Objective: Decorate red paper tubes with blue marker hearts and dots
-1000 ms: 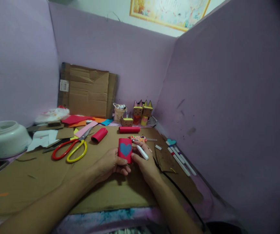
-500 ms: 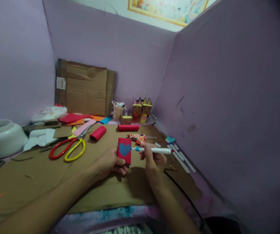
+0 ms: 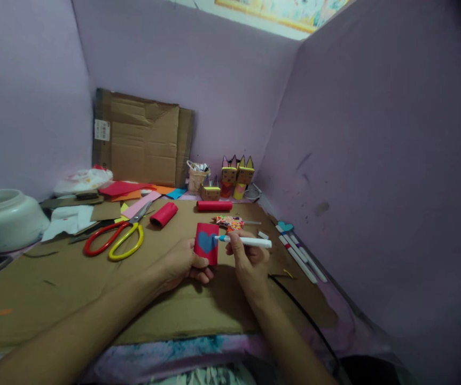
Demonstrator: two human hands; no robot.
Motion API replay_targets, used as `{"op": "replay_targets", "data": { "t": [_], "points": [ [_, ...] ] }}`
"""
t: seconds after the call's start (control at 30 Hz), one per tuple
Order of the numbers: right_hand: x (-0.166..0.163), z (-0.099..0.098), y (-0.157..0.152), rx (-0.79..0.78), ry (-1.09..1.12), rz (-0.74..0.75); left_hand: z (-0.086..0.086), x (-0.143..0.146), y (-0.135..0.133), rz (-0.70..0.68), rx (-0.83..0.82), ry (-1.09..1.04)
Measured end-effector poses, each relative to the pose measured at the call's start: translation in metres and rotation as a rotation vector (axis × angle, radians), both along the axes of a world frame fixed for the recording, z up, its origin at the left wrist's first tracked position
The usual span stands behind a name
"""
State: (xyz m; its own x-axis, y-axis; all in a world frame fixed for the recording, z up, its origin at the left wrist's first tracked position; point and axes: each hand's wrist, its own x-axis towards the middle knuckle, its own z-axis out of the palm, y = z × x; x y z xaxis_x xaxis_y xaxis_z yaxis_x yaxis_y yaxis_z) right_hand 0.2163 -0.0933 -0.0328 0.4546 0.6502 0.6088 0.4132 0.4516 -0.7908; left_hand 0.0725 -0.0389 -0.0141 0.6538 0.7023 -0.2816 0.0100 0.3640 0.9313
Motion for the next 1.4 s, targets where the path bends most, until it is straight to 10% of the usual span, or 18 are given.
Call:
{"op": "replay_targets", "data": {
  "t": [1.4],
  "points": [
    [-0.001,-0.008,-0.001,-0.035,0.028,0.152,0.000,0.000,-0.002,-0.013,0.001,-0.007]
  ]
}}
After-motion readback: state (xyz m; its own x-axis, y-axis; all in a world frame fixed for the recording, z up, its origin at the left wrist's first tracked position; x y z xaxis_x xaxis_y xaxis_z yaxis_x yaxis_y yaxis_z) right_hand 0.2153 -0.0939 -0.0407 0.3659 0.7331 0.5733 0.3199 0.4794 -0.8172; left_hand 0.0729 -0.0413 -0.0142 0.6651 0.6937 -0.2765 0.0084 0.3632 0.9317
